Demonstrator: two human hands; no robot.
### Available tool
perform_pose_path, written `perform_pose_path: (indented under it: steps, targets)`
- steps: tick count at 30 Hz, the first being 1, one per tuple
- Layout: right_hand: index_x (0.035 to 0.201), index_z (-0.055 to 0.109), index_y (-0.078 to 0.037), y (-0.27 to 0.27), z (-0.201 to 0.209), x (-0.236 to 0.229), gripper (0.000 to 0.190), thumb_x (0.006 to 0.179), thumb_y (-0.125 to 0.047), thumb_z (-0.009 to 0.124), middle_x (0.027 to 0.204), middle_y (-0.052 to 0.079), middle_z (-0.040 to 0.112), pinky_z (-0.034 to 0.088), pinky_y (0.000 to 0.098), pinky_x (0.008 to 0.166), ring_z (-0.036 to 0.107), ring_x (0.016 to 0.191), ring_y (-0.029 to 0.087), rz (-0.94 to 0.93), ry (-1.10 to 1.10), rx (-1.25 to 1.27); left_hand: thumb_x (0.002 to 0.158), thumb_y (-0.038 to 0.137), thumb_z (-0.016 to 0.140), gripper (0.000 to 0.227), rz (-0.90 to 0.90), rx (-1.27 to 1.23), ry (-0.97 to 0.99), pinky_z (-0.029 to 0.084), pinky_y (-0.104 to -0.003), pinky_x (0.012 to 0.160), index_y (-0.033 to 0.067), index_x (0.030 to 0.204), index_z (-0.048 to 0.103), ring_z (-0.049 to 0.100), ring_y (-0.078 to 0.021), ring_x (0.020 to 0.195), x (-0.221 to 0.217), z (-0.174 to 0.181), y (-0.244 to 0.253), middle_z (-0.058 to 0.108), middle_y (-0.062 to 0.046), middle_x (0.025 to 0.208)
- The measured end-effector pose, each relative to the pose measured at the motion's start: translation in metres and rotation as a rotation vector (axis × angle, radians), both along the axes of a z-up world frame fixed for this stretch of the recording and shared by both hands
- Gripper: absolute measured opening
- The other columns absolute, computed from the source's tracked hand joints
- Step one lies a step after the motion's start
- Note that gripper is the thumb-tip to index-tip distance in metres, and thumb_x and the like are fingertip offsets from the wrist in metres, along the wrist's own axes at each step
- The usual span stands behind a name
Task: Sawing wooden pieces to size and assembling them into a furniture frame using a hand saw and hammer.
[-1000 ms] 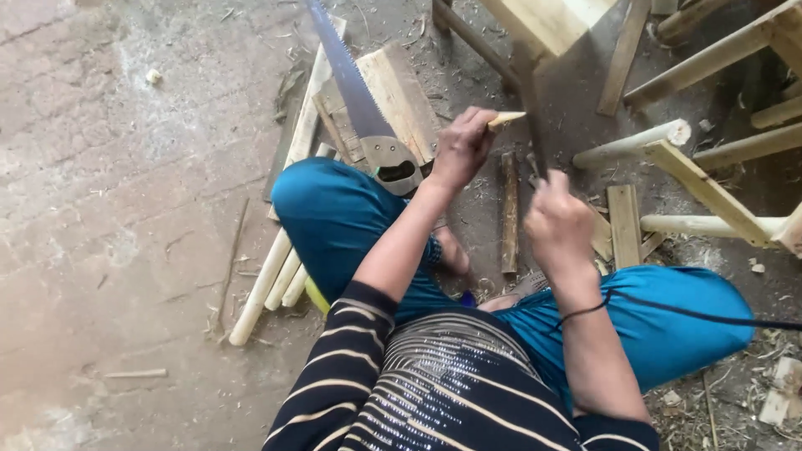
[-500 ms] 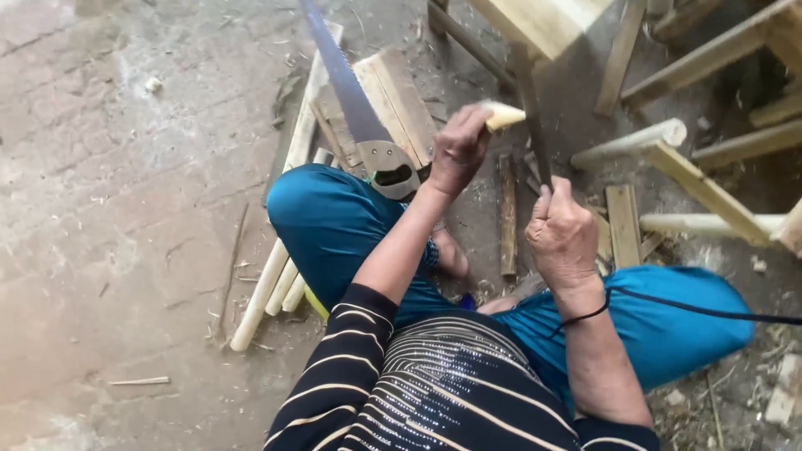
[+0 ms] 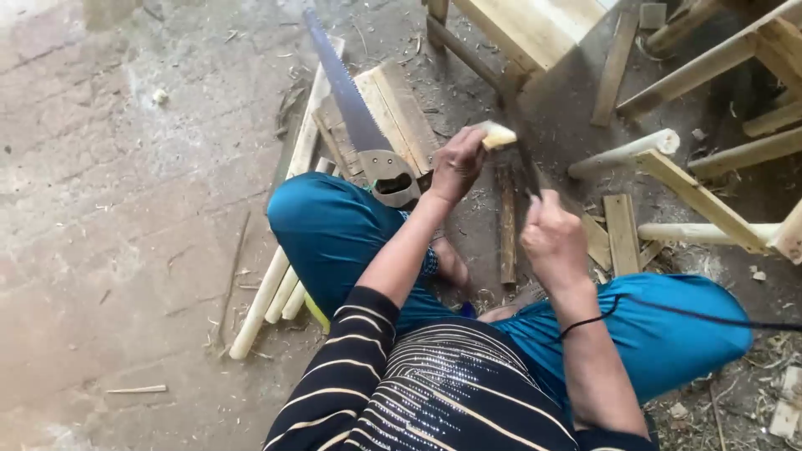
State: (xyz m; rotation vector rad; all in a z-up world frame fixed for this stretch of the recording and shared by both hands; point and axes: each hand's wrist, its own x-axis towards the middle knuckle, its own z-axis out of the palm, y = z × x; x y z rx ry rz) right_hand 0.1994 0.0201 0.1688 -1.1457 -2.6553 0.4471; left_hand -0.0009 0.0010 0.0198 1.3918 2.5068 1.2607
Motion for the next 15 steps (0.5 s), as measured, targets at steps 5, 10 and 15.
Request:
perform_pose_path:
  steps: [5, 10, 15]
  targets:
    - [0.1, 0.066, 0.0, 0.009, -0.02, 0.008, 0.024, 0.112, -0.012, 0.049, 0.073, 0.026, 0.061, 0.051, 0.056, 0.048, 0.067, 0.063, 0.049, 0.117, 0.062, 0.062, 0.094, 0.023, 0.063, 0.015, -0.097, 0.048, -0.027, 0.06, -0.044, 0.076, 0.0258, 0.109, 0.063, 0.07, -0.0277, 0.096, 0.002, 0.021, -0.004, 0.066, 0.001, 0.104]
    - [0.1, 0.063, -0.001, 0.02, -0.047, -0.018, 0.033, 0.113, -0.027, 0.047, 0.073, 0.029, 0.069, 0.053, 0.063, 0.059, 0.072, 0.074, 0.049, -0.033, -0.009, -0.173, 0.084, 0.005, 0.066, 0.055, -0.144, -0.068, -0.248, 0.052, -0.062, 0.097, 0.0105, 0.137, 0.053, 0.062, -0.0526, 0.11, -0.009, -0.046, -0.007, 0.062, -0.027, 0.118]
    - [0.112, 0.063, -0.006, 0.015, -0.069, -0.009, 0.03, 0.111, -0.032, 0.046, 0.075, 0.029, 0.07, 0.055, 0.0628, 0.065, 0.071, 0.078, 0.05, -0.041, -0.033, -0.256, 0.081, 0.011, 0.069, 0.044, -0.057, 0.001, -0.234, 0.057, -0.05, 0.092, 0.0269, 0.122, 0.064, 0.07, -0.037, 0.102, -0.001, -0.053, -0.01, 0.066, -0.005, 0.111]
